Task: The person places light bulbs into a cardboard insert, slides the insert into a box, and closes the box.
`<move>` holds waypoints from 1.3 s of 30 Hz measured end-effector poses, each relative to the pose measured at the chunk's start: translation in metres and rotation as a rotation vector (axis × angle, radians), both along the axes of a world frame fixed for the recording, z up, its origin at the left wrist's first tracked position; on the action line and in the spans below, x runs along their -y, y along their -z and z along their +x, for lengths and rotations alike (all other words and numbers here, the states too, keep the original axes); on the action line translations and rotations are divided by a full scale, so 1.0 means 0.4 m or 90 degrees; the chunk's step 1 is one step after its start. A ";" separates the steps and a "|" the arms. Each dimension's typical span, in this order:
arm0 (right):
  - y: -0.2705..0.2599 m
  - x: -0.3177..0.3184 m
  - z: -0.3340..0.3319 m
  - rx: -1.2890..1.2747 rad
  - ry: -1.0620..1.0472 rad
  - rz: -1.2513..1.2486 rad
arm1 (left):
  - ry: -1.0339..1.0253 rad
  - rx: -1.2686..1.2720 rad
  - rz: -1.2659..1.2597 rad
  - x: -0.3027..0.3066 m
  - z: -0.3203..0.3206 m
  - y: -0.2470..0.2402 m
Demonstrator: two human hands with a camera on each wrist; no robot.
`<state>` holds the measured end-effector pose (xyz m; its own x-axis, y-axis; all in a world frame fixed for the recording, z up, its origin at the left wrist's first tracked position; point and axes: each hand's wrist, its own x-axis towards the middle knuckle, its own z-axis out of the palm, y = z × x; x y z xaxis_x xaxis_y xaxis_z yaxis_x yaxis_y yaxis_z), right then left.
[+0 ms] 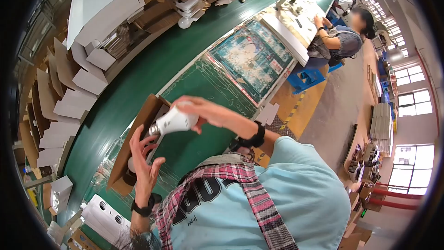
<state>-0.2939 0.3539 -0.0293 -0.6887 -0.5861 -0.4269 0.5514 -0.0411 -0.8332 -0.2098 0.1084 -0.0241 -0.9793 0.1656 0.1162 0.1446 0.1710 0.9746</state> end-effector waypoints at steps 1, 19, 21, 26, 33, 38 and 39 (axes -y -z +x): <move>0.002 0.025 0.048 0.026 -0.014 -0.005 | 0.037 -0.006 -0.061 0.002 0.002 0.012; 0.024 0.170 -0.001 -0.275 -0.250 0.281 | 0.087 -0.101 -0.464 0.231 0.119 0.217; 0.058 0.225 -0.033 -0.354 -0.294 0.366 | 0.111 -0.086 -0.528 0.249 0.139 0.284; 0.168 0.302 -0.074 -0.310 -0.382 0.482 | 0.052 -0.101 -0.511 0.238 0.150 0.303; 0.257 0.358 -0.053 -0.382 -0.382 0.563 | 0.057 -0.083 -0.510 0.240 0.144 0.300; 0.298 0.384 -0.017 -0.434 -0.364 0.600 | 0.072 -0.057 -0.517 0.244 0.143 0.305; 0.298 0.394 -0.014 -0.443 -0.367 0.614 | 0.066 -0.059 -0.524 0.245 0.145 0.306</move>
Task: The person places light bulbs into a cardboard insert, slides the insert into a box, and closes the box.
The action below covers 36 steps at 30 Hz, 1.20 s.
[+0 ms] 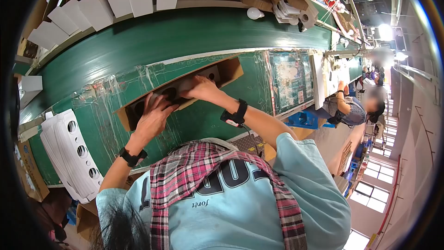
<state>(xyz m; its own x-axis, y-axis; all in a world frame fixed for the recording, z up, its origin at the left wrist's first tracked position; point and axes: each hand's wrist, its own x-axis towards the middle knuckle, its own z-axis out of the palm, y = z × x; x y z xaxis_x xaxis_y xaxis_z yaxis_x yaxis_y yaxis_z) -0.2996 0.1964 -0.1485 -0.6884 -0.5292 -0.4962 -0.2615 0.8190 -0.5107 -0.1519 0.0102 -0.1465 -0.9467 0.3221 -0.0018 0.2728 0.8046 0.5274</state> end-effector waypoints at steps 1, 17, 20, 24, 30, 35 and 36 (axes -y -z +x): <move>-0.006 0.001 -0.003 0.003 -0.013 0.006 | -0.011 0.002 0.010 -0.003 -0.004 -0.007; 0.015 0.020 0.010 -0.072 -0.153 0.088 | 0.002 0.004 0.048 -0.001 0.001 -0.017; -0.029 -0.007 -0.063 0.146 -0.104 -0.002 | -0.025 0.018 0.200 -0.005 -0.008 -0.048; 0.027 -0.057 -0.091 0.277 -0.055 -0.204 | -0.195 0.248 0.559 -0.042 -0.038 -0.059; 0.096 -0.073 -0.083 0.193 -0.010 -0.118 | -0.433 0.527 0.550 -0.074 -0.148 0.064; -0.055 -0.038 -0.054 0.158 -0.018 0.004 | -0.348 0.570 0.668 -0.001 -0.139 0.366; -0.080 -0.029 -0.054 0.166 -0.033 0.010 | -0.354 0.576 0.674 0.005 -0.142 0.387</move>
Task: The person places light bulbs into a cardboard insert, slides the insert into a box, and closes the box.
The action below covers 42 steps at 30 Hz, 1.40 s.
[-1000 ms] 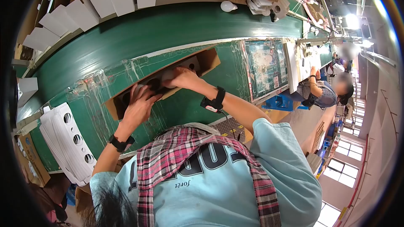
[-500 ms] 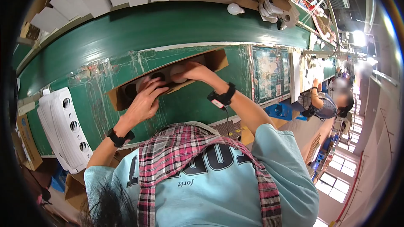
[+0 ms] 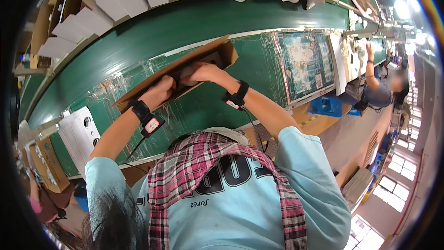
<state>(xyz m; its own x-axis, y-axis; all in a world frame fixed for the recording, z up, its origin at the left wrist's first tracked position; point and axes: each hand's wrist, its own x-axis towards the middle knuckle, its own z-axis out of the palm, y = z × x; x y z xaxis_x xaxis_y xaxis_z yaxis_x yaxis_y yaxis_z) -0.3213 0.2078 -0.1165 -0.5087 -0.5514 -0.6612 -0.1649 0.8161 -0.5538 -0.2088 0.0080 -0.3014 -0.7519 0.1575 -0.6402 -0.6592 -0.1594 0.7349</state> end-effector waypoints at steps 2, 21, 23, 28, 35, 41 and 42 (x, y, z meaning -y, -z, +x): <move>0.027 0.009 0.012 -0.041 -0.025 -0.001 | -0.036 0.034 -0.005 0.011 -0.007 0.002; -0.203 -0.223 -0.321 -0.117 0.261 -0.399 | -0.168 0.069 -0.047 -0.045 0.029 -0.343; -0.031 -0.250 -0.443 -0.411 0.325 -0.356 | -0.106 0.031 0.040 -0.030 0.048 -0.342; 0.205 -0.160 -0.619 -0.608 0.219 -0.075 | -0.036 -0.038 0.057 -0.031 0.054 -0.389; 0.344 -0.079 -0.686 -0.675 0.227 0.015 | 0.041 -0.023 0.005 -0.047 0.051 -0.307; 0.281 -0.139 -0.610 -0.635 0.200 -0.054 | 0.038 -0.064 -0.086 -0.065 0.059 -0.327; 0.321 -0.175 -0.620 -0.647 0.211 -0.134 | 0.029 -0.078 -0.099 -0.065 0.069 -0.339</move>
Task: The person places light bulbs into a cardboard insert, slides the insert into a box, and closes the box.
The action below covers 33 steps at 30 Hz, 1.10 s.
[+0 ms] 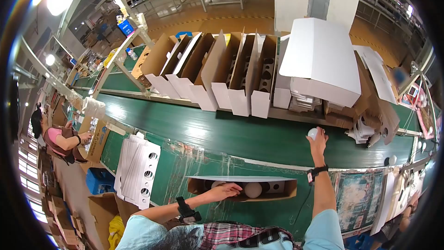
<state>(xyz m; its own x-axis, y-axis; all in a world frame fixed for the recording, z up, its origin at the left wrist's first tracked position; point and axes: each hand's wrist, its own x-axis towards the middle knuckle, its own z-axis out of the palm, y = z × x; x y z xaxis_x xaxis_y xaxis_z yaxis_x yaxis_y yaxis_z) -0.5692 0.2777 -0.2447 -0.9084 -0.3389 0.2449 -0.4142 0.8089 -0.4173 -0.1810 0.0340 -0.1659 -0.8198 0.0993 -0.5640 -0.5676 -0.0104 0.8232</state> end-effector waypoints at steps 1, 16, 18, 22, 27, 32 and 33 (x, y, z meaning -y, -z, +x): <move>0.000 -0.026 0.013 -0.002 -0.019 -0.054 | -0.004 -0.012 -0.003 0.001 0.009 -0.016; 0.101 -0.086 0.124 0.165 0.092 -0.160 | -0.095 -0.169 -0.243 -0.005 0.109 -0.155; 0.088 -0.082 0.134 0.331 0.189 -0.340 | -0.122 -0.201 -0.249 -0.013 0.126 -0.170; 0.044 -0.180 0.144 0.544 0.180 -0.862 | -0.174 -0.217 -0.222 -0.042 0.149 -0.190; -0.301 -0.279 0.385 0.653 -0.097 -1.098 | -0.171 -0.184 0.085 -0.135 0.116 -0.279; -0.547 -0.264 0.662 0.755 -0.351 -0.710 | -0.124 -0.189 0.348 -0.240 0.068 -0.326; -0.550 -0.247 0.700 0.765 -0.387 -0.659 | -0.110 -0.189 0.371 -0.253 0.061 -0.338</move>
